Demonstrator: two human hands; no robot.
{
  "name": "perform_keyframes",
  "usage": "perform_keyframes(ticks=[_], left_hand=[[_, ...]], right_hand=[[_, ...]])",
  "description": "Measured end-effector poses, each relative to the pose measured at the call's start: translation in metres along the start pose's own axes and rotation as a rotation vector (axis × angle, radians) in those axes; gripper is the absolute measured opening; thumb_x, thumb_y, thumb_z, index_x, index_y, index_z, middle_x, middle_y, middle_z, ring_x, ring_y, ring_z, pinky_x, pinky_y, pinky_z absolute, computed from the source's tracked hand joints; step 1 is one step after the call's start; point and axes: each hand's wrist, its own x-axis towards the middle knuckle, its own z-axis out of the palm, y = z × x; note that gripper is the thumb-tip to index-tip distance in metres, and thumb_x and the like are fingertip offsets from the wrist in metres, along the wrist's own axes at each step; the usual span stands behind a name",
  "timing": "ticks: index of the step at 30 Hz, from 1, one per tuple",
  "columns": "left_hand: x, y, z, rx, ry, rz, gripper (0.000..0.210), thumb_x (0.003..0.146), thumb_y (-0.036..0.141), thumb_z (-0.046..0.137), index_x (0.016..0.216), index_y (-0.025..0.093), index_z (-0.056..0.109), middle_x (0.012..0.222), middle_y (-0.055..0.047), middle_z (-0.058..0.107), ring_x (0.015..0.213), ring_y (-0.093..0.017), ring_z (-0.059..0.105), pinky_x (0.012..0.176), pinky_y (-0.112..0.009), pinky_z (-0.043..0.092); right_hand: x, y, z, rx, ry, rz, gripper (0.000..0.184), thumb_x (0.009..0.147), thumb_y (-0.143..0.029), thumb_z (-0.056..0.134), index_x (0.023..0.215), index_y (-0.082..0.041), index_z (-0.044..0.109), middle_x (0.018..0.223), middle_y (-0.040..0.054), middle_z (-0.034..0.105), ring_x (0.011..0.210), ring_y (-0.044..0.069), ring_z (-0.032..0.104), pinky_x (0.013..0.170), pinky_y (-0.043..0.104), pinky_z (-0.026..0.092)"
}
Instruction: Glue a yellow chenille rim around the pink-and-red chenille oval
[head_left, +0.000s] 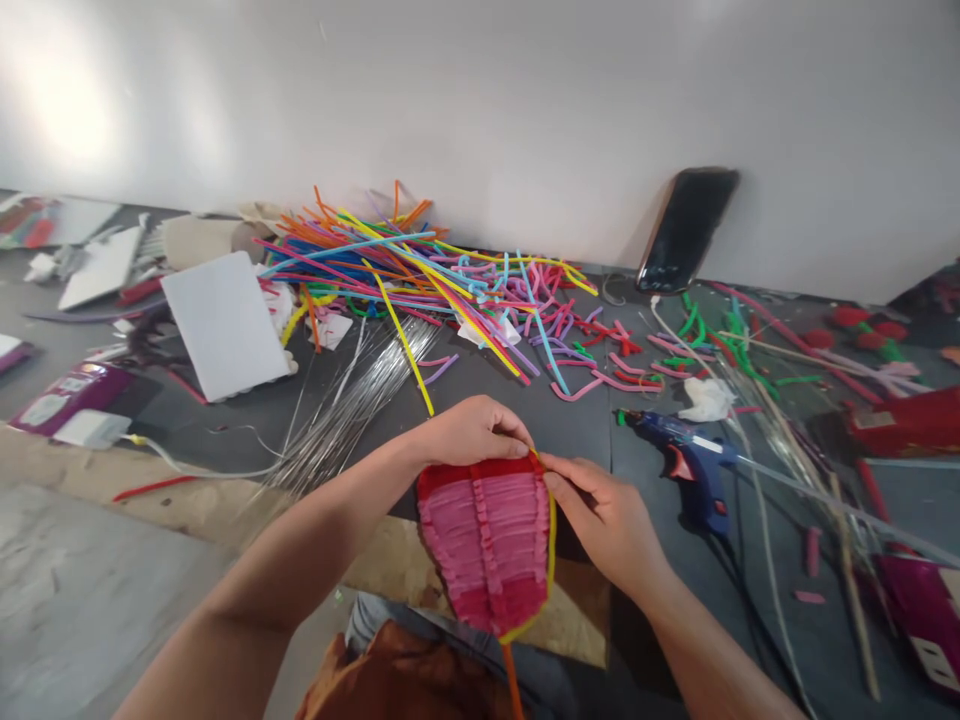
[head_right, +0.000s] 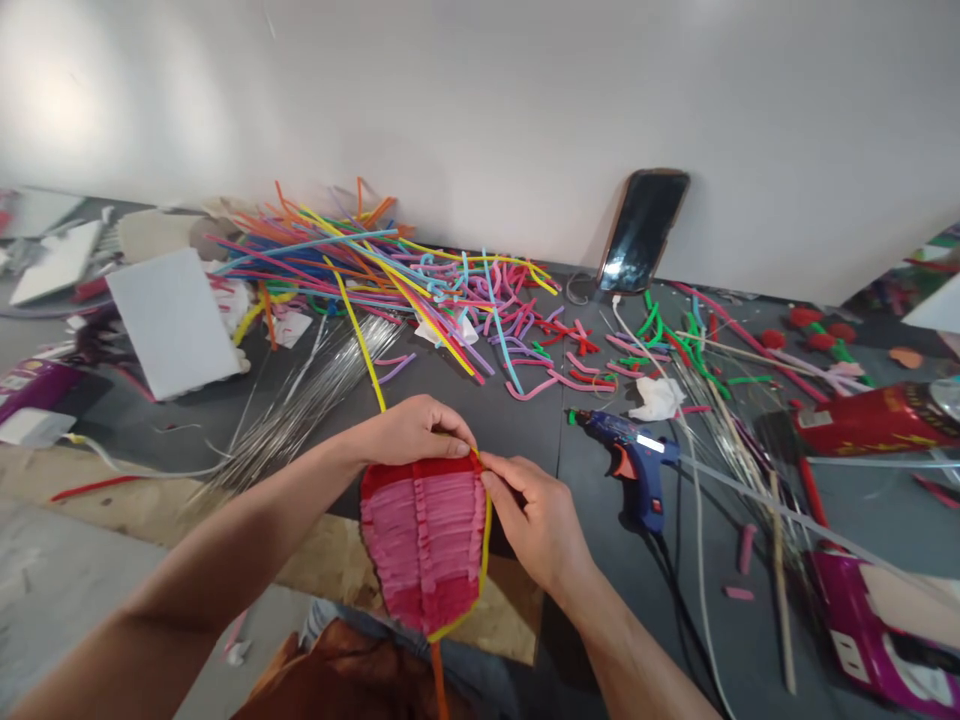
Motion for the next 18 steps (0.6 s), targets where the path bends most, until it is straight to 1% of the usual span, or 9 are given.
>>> perform_keyframes(ticks=[9,14,18], left_hand=[[0.0007,-0.0031,-0.0009,-0.040,-0.001,0.002,0.020,0.080,0.026,0.060,0.089,0.015,0.074,0.082,0.000,0.073,0.076,-0.012,0.064,0.072,-0.019,0.045],[0.0005,-0.0040,-0.0015,-0.025,-0.005,-0.019,0.021,0.079,0.029,0.061,0.089,0.016,0.073,0.082,0.000,0.073,0.075,-0.011,0.064,0.071,-0.018,0.043],[0.0003,-0.0022,-0.0022,-0.050,-0.024,-0.036,0.019,0.079,0.026,0.061,0.088,0.015,0.073,0.080,0.001,0.072,0.073,-0.010,0.063,0.070,-0.017,0.043]], right_hand=[[-0.0034,-0.0018,-0.0010,-0.030,0.008,-0.072,0.028,0.091,-0.025,0.052,0.110,-0.015,0.070,0.089,0.0062,0.073,0.079,0.014,0.068,0.074,0.022,0.054],[-0.0047,-0.0001,-0.0004,-0.055,-0.003,-0.092,0.028,0.092,-0.025,0.051,0.112,-0.016,0.069,0.090,0.0063,0.073,0.080,0.014,0.069,0.076,0.023,0.054],[-0.0048,0.0017,-0.0002,-0.068,-0.016,-0.094,0.029,0.092,-0.026,0.050,0.112,-0.017,0.068,0.094,0.0073,0.073,0.085,0.015,0.069,0.078,0.024,0.055]])
